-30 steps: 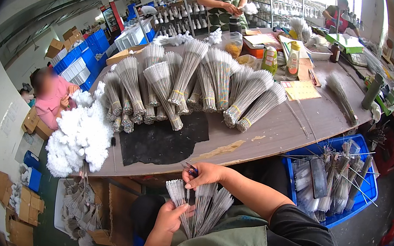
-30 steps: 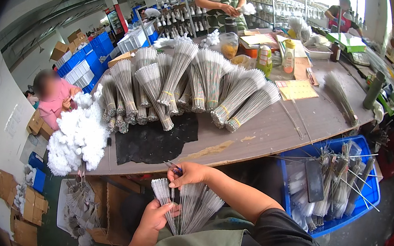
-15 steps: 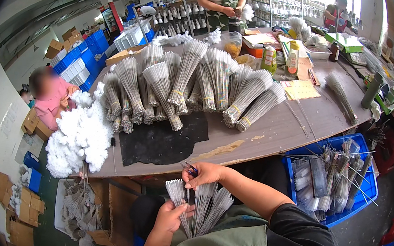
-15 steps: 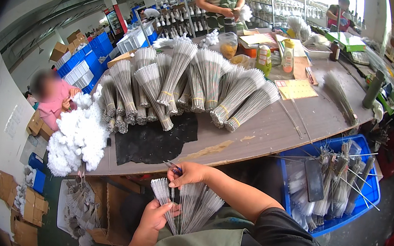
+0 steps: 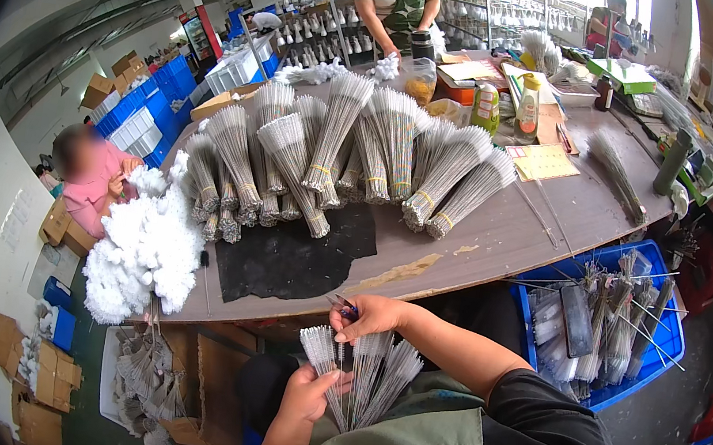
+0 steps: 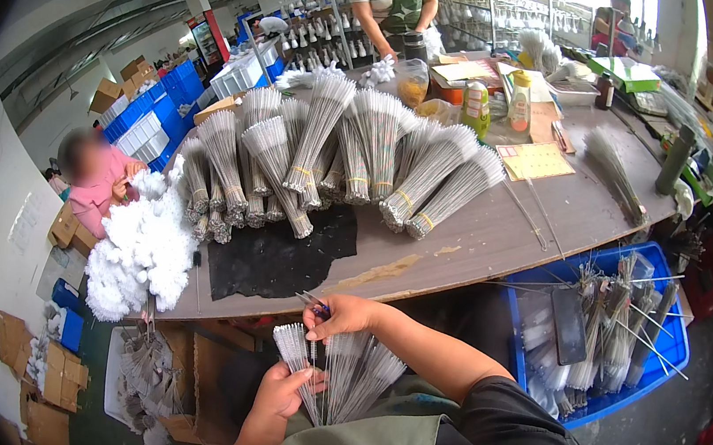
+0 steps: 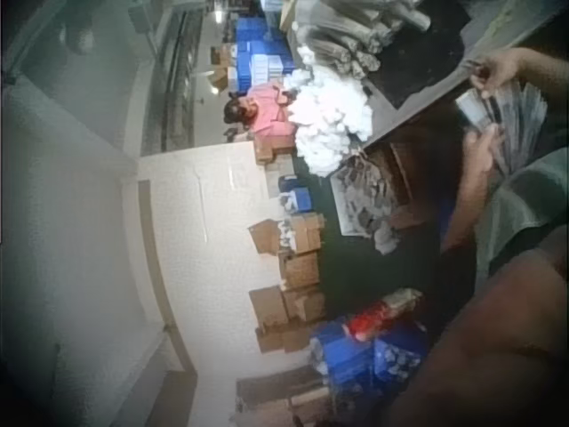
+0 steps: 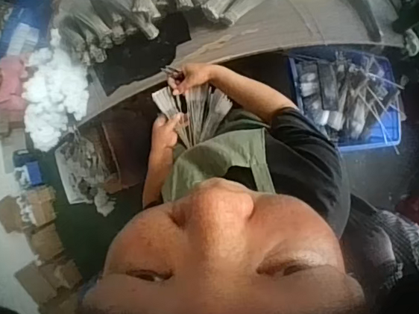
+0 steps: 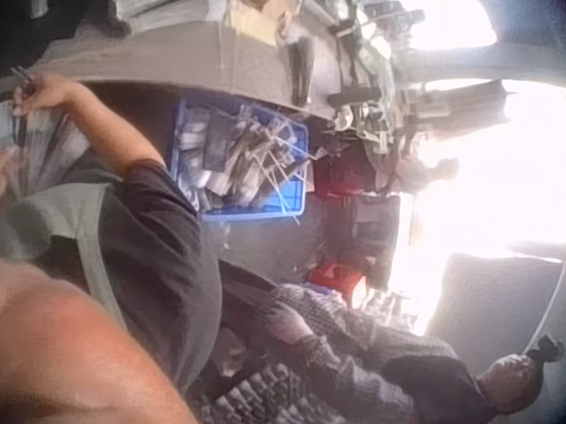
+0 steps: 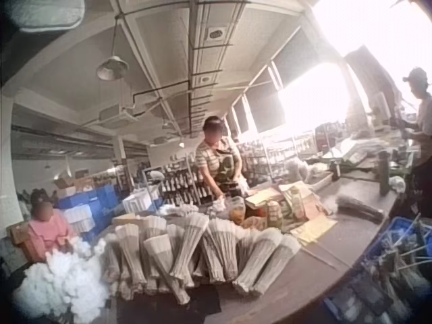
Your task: Inspecting, manual shaping, and quality trimming of manufactured wire brush bristles inside an assembly plant.
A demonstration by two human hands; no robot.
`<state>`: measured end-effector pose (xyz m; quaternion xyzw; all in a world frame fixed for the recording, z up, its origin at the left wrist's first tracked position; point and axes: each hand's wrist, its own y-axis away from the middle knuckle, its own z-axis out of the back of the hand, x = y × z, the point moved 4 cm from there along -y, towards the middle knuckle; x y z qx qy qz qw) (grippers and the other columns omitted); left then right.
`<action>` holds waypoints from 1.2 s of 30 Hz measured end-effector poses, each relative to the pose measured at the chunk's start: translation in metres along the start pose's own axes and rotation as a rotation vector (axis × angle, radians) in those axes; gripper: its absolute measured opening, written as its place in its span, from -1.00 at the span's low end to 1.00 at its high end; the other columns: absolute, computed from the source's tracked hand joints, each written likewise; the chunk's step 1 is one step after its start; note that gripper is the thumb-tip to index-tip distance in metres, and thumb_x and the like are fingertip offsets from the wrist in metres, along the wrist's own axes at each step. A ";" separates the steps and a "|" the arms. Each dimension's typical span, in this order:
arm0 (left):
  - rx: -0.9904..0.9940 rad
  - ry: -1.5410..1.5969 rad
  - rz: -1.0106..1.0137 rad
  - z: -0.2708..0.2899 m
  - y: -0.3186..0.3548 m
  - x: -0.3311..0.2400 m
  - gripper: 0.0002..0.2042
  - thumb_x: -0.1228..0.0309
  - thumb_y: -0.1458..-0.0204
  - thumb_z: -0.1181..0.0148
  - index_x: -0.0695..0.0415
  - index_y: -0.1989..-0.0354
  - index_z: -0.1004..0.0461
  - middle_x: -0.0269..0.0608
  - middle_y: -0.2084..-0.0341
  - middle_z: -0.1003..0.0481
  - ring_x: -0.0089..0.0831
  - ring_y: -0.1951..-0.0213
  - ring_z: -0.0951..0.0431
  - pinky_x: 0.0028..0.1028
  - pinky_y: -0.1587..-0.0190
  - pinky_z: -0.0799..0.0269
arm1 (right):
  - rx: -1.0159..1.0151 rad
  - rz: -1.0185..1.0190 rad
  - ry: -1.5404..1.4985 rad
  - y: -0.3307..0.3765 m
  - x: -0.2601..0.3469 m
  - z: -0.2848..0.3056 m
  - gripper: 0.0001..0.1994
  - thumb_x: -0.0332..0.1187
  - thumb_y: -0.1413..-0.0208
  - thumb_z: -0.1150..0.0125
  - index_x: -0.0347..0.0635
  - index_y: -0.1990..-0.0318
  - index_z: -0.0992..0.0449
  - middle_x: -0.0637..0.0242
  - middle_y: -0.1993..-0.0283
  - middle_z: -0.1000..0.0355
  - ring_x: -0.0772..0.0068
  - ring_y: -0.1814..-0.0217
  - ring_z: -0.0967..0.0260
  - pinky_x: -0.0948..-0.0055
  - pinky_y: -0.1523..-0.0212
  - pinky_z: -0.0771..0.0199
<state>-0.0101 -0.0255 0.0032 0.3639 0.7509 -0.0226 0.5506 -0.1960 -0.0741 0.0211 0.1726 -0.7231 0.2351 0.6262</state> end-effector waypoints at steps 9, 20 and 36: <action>-0.014 -0.020 -0.002 0.002 -0.002 0.002 -0.84 0.59 -0.02 -0.03 0.28 0.21 -0.32 -0.07 0.35 -0.45 -0.15 0.20 -0.52 -0.14 0.13 -0.48 | -0.003 -0.011 -0.015 0.001 -0.002 0.001 -0.78 -0.34 0.07 -0.36 -0.18 0.41 -0.39 0.54 0.57 -0.31 0.72 0.52 -0.25 0.65 0.47 -0.24; -0.007 -0.025 -0.004 0.001 -0.001 0.001 -0.85 0.61 -0.02 -0.02 0.28 0.21 -0.31 -0.05 0.34 -0.45 -0.14 0.18 -0.51 -0.12 0.12 -0.47 | -0.006 -0.007 -0.011 0.000 -0.007 0.003 -0.79 -0.35 0.08 -0.36 -0.17 0.41 -0.40 0.49 0.56 -0.35 0.66 0.53 -0.33 0.62 0.47 -0.28; 0.009 -0.020 -0.014 0.004 -0.003 0.004 -0.86 0.62 -0.02 -0.01 0.30 0.23 -0.32 -0.02 0.35 -0.46 -0.14 0.20 -0.52 -0.12 0.12 -0.46 | 0.000 -0.012 -0.010 0.001 -0.002 0.001 -0.79 -0.34 0.07 -0.36 -0.17 0.42 -0.41 0.49 0.57 -0.37 0.68 0.52 -0.32 0.63 0.46 -0.26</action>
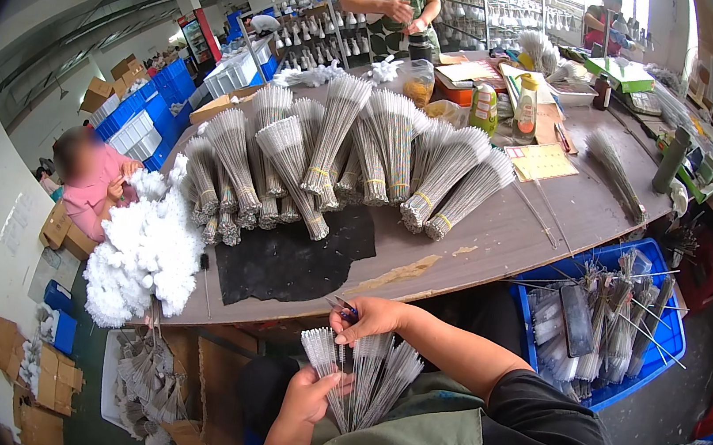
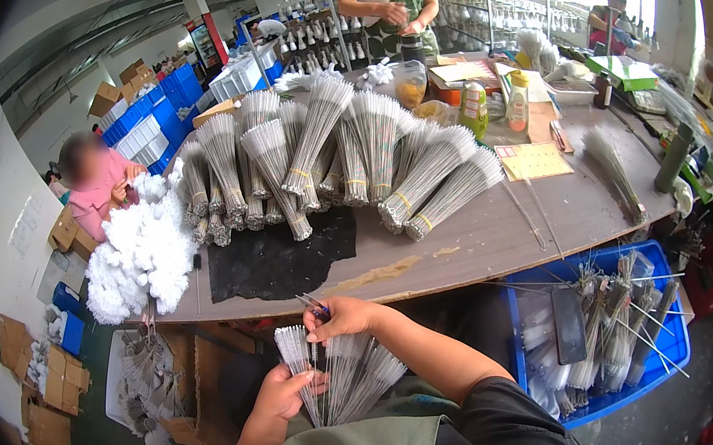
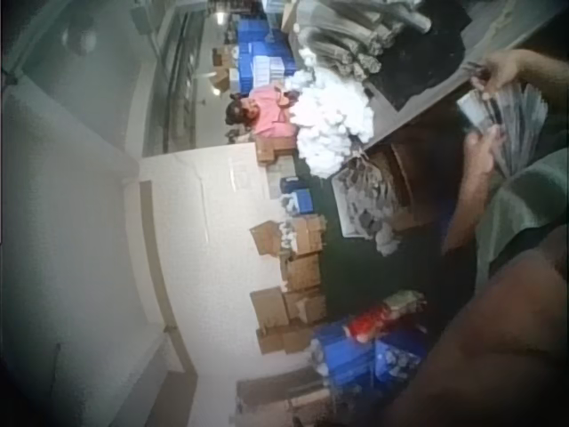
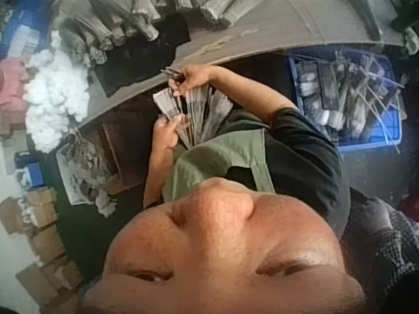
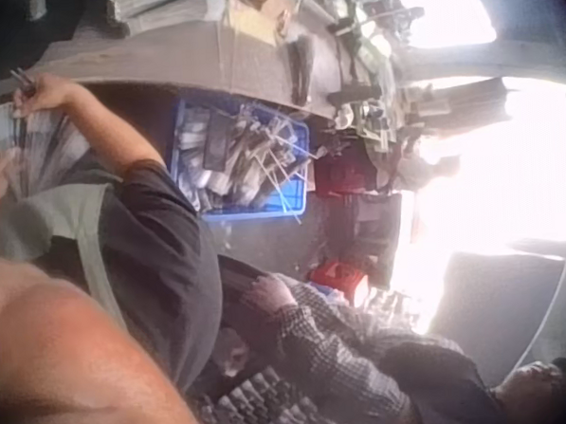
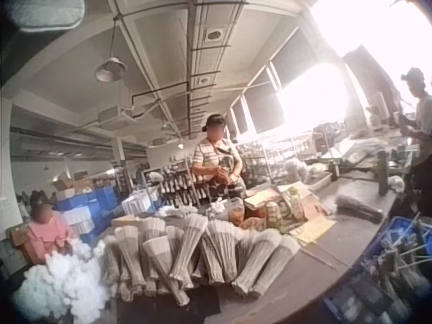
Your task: Inspecting, manual shaping, and quality trimming of manufactured wire brush bristles inside an assembly plant.
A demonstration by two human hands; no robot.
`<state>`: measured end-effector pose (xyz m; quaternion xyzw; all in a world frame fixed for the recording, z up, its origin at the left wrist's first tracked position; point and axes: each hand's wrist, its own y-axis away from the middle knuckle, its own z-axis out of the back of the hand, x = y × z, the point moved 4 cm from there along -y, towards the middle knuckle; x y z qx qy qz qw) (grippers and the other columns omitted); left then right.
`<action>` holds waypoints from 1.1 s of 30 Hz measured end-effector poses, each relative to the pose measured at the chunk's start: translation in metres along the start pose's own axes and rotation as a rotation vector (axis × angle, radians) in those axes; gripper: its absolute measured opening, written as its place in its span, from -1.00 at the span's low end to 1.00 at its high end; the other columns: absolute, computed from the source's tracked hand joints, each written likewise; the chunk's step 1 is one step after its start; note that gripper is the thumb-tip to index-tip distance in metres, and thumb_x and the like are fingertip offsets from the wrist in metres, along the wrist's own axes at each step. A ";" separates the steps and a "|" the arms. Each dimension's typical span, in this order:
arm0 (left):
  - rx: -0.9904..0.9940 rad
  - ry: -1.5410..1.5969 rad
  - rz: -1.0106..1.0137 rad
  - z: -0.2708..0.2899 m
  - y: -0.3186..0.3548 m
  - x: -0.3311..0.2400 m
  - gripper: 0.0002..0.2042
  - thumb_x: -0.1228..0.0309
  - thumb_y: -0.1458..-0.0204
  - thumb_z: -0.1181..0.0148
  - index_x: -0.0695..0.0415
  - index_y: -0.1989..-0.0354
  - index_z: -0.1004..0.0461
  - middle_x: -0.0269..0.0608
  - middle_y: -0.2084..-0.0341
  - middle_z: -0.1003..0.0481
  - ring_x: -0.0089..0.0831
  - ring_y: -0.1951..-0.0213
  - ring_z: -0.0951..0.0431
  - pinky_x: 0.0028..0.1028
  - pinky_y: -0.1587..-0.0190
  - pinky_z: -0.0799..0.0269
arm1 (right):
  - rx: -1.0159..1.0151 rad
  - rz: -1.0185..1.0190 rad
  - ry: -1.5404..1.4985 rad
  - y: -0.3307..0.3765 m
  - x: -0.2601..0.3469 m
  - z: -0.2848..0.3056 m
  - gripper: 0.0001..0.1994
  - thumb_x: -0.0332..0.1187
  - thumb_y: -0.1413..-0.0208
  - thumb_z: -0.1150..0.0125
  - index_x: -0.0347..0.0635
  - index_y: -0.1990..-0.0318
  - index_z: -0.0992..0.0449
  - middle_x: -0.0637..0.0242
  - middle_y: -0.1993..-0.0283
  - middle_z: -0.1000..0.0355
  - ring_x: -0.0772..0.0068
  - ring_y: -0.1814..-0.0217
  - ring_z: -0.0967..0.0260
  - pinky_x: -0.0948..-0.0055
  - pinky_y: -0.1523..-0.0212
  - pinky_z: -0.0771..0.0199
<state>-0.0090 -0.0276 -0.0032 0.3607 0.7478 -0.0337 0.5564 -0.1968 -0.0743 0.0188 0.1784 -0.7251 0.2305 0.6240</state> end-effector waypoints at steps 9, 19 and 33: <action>0.004 -0.015 0.001 0.001 0.000 0.001 -0.84 0.59 -0.03 -0.02 0.30 0.20 -0.31 -0.06 0.31 -0.45 -0.20 0.19 -0.51 -0.20 0.14 -0.47 | -0.001 0.005 -0.013 0.000 0.001 -0.001 -0.79 -0.34 0.08 -0.36 -0.17 0.42 -0.40 0.49 0.57 -0.38 0.67 0.52 -0.32 0.62 0.45 -0.27; 0.009 0.001 0.004 0.001 -0.001 0.002 -0.83 0.60 -0.01 -0.03 0.26 0.20 -0.30 -0.06 0.34 -0.46 -0.16 0.20 -0.52 -0.17 0.14 -0.47 | 0.002 0.011 -0.015 -0.001 -0.002 0.000 -0.78 -0.34 0.08 -0.36 -0.18 0.42 -0.39 0.47 0.56 -0.38 0.66 0.50 -0.34 0.61 0.44 -0.29; -0.001 -0.003 0.004 0.002 -0.001 0.003 -0.83 0.60 -0.01 -0.03 0.25 0.20 -0.30 -0.07 0.33 -0.44 -0.17 0.20 -0.51 -0.14 0.14 -0.47 | 0.009 0.017 -0.041 -0.002 -0.001 -0.002 -0.77 -0.39 0.10 -0.37 -0.20 0.40 -0.38 0.51 0.52 -0.34 0.68 0.48 -0.32 0.64 0.44 -0.29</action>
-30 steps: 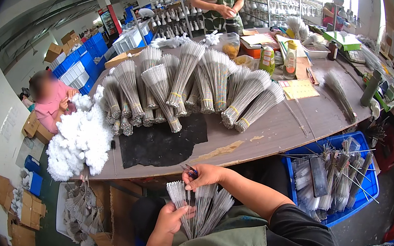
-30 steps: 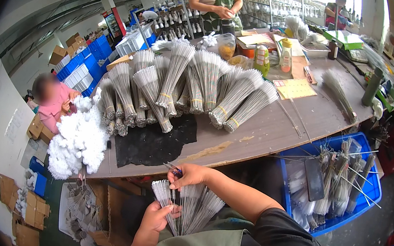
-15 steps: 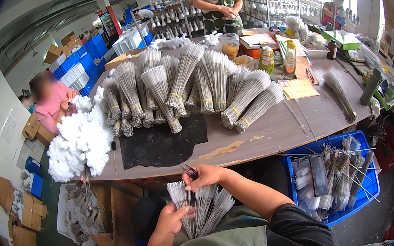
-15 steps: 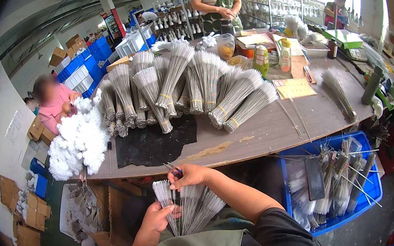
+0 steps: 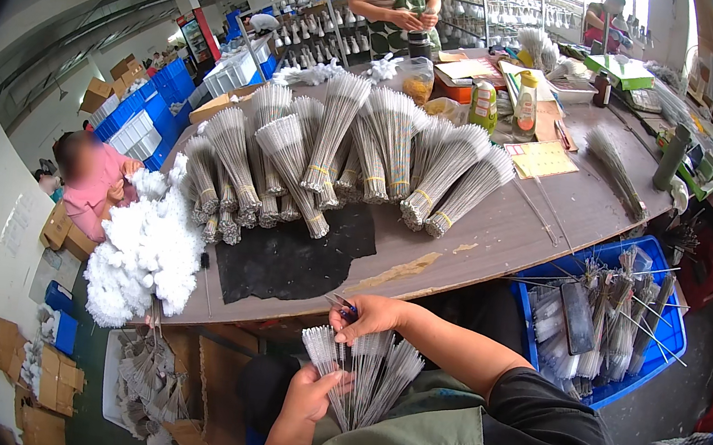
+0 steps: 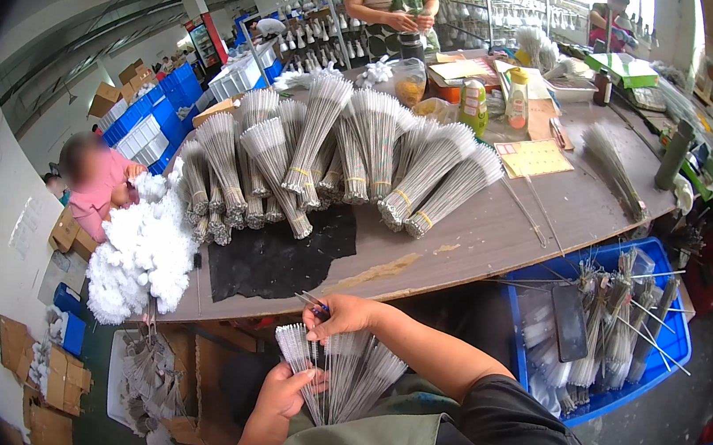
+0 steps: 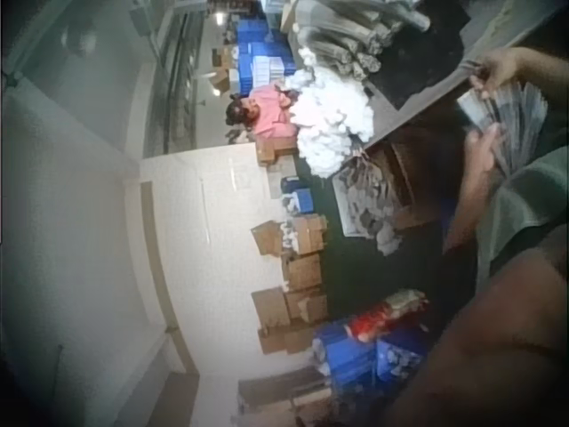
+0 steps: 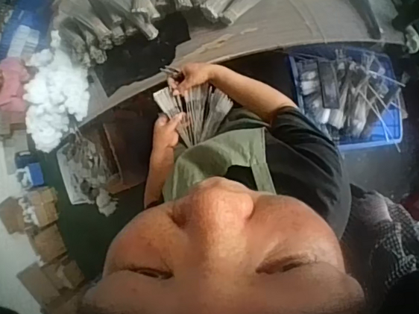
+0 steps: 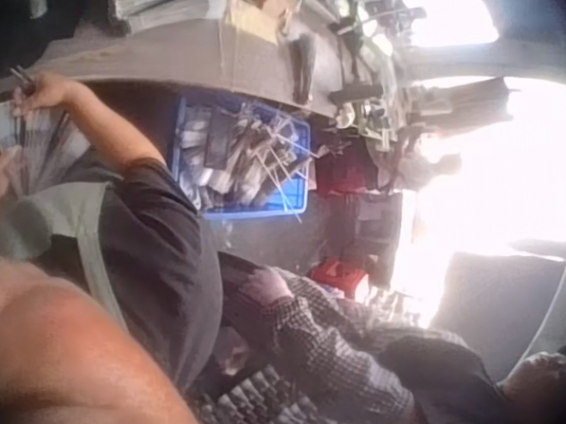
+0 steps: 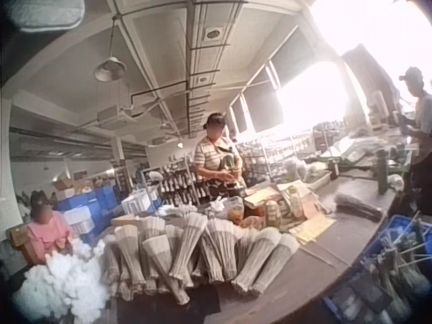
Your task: Inspecting, manual shaping, and quality trimming of manufactured wire brush bristles inside an assembly plant.
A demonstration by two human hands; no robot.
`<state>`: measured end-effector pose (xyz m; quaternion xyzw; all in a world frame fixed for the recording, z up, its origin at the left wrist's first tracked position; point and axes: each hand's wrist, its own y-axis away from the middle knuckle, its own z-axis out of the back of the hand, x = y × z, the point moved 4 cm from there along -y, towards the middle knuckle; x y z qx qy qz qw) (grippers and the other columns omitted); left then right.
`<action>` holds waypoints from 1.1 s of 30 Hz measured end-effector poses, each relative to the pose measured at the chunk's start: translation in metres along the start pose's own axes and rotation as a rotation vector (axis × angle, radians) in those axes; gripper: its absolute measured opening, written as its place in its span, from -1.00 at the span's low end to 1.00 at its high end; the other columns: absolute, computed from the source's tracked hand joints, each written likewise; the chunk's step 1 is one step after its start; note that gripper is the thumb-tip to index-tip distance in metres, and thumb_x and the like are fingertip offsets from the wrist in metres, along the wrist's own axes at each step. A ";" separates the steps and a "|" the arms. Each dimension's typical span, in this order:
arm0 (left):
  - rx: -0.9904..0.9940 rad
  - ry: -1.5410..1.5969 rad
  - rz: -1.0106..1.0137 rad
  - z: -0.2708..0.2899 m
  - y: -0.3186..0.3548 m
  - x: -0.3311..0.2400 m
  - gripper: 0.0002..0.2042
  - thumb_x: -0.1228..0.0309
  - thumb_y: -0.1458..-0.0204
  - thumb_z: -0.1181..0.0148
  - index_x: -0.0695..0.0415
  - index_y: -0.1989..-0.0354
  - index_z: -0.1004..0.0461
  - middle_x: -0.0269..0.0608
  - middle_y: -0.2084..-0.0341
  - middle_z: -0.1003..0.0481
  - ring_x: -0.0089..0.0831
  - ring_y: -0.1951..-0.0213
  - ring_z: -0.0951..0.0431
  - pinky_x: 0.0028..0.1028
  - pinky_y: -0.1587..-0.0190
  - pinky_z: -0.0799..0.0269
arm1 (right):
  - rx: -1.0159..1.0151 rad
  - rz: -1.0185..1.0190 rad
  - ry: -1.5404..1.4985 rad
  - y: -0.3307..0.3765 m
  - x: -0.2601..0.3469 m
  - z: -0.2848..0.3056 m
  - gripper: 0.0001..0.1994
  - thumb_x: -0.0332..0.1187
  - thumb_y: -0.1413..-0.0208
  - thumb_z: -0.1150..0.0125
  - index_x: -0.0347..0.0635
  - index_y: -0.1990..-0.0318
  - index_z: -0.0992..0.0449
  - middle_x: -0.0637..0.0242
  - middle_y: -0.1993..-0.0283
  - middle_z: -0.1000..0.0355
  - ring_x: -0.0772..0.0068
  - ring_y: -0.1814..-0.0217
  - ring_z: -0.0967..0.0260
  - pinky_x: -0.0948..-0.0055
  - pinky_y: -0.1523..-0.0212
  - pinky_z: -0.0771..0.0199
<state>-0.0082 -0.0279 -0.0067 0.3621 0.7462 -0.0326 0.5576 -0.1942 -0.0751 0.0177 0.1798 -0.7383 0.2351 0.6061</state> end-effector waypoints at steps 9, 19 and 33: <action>0.004 0.013 0.010 -0.002 0.001 -0.001 -0.83 0.56 -0.03 -0.06 0.29 0.20 -0.31 -0.13 0.29 -0.43 -0.28 0.22 -0.51 -0.26 0.14 -0.47 | -0.006 0.013 -0.002 0.000 -0.003 0.002 -0.79 -0.40 0.10 -0.37 -0.20 0.42 -0.39 0.46 0.53 -0.37 0.64 0.49 -0.35 0.60 0.43 -0.32; -0.008 -0.024 0.017 -0.002 0.001 -0.002 -0.83 0.59 -0.01 -0.05 0.24 0.20 -0.30 -0.10 0.33 -0.44 -0.17 0.18 -0.51 -0.15 0.13 -0.46 | -0.012 0.019 -0.011 0.000 -0.003 0.001 -0.79 -0.41 0.09 -0.36 -0.20 0.42 -0.38 0.47 0.52 -0.37 0.64 0.49 -0.35 0.59 0.44 -0.33; 0.013 0.008 0.007 -0.001 0.001 -0.001 -0.84 0.57 -0.03 -0.05 0.29 0.21 -0.31 -0.11 0.32 -0.44 -0.28 0.22 -0.52 -0.29 0.16 -0.49 | -0.027 0.001 0.006 0.002 0.002 -0.001 -0.79 -0.49 0.09 -0.30 -0.21 0.33 -0.36 0.45 0.52 -0.37 0.62 0.49 -0.34 0.59 0.40 -0.32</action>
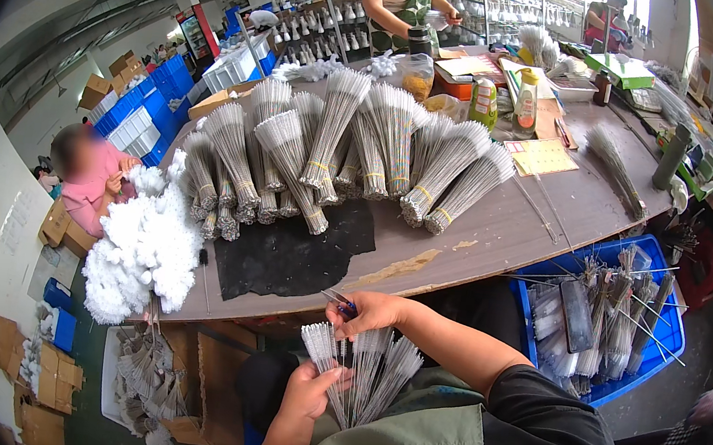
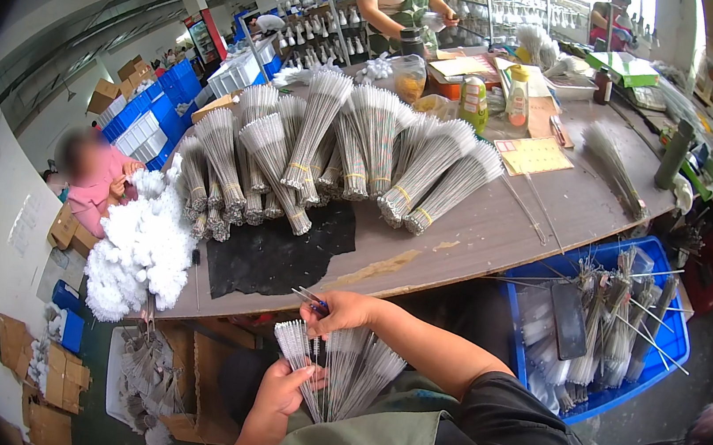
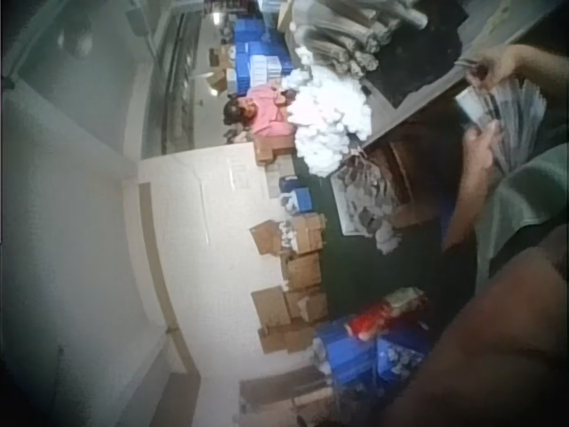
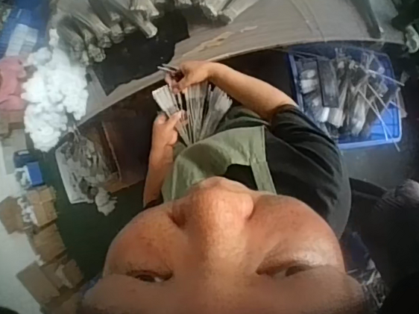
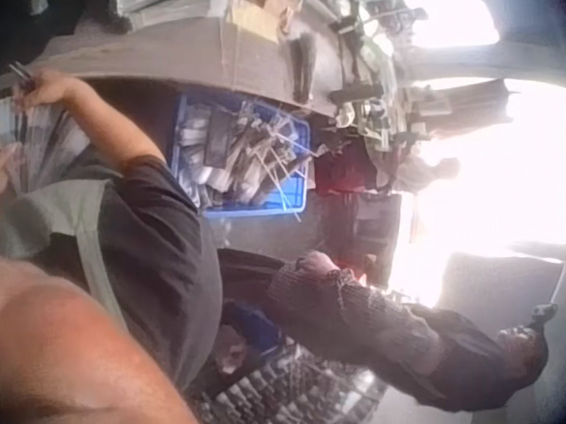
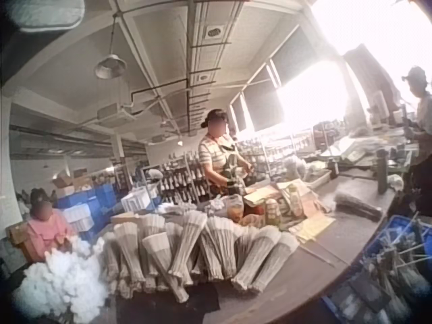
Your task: Inspecting, manual shaping, and quality trimming of manufactured wire brush bristles inside an assembly plant.
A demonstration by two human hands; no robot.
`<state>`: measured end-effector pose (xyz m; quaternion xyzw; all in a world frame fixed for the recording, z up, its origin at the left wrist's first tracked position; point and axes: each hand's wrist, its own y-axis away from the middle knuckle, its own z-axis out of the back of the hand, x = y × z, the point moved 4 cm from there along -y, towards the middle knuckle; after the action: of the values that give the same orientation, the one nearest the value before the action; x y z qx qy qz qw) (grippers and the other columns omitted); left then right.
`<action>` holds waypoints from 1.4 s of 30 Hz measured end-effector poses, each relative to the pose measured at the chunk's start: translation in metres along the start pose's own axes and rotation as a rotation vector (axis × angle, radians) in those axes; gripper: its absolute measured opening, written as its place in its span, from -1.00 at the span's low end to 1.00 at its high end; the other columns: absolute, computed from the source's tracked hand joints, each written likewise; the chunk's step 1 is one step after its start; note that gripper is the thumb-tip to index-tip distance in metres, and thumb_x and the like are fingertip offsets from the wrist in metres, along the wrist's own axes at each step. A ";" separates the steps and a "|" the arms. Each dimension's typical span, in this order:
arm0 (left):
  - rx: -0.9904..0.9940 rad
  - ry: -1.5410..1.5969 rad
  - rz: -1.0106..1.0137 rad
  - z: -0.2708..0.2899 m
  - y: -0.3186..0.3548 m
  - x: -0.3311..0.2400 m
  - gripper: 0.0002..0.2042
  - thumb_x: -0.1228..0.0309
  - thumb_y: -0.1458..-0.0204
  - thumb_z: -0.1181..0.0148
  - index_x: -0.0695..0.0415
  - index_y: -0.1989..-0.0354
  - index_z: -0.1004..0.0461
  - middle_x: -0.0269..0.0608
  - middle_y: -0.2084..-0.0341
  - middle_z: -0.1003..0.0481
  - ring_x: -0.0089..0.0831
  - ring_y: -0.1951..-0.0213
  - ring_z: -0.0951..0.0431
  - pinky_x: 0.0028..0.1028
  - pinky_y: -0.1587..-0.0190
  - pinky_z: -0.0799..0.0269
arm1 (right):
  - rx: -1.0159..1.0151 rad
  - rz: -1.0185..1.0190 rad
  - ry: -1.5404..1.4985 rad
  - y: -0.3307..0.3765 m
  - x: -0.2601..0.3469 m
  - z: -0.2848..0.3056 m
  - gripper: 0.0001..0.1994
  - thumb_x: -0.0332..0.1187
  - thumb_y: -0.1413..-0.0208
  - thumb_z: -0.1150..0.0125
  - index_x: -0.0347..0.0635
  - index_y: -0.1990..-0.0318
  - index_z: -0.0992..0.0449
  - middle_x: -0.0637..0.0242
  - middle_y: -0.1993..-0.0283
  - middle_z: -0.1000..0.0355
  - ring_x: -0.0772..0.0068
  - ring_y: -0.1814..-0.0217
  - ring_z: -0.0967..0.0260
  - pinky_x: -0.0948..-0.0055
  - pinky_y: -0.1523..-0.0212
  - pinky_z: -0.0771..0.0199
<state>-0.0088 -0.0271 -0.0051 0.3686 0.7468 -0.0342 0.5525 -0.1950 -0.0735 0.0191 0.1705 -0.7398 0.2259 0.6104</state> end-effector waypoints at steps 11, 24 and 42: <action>-0.016 0.008 -0.012 -0.003 0.000 -0.002 -0.84 0.59 -0.02 -0.06 0.28 0.22 -0.31 -0.13 0.32 -0.43 -0.26 0.23 -0.52 -0.27 0.17 -0.49 | 0.005 0.004 0.005 -0.002 0.000 0.000 -0.75 -0.45 0.03 -0.29 -0.25 0.25 -0.33 0.44 0.54 -0.35 0.62 0.51 -0.30 0.58 0.40 -0.32; -0.044 0.018 -0.022 0.000 -0.002 0.003 -0.85 0.61 -0.01 -0.06 0.23 0.23 -0.33 -0.17 0.32 -0.41 -0.26 0.24 -0.51 -0.22 0.18 -0.49 | -0.006 0.002 0.018 -0.005 -0.006 0.003 -0.79 -0.36 0.02 -0.30 -0.21 0.34 -0.37 0.44 0.58 -0.38 0.63 0.53 -0.33 0.59 0.45 -0.28; -0.022 0.025 -0.008 0.000 -0.003 0.005 -0.83 0.59 -0.01 -0.08 0.22 0.22 -0.31 -0.18 0.29 -0.41 -0.27 0.21 -0.51 -0.25 0.17 -0.48 | -0.030 -0.011 0.014 -0.004 -0.007 0.006 -0.80 -0.35 0.03 -0.31 -0.18 0.36 -0.39 0.46 0.61 -0.37 0.66 0.57 -0.31 0.62 0.48 -0.25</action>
<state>-0.0108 -0.0271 -0.0101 0.3600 0.7556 -0.0237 0.5468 -0.1963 -0.0796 0.0120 0.1638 -0.7378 0.2126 0.6194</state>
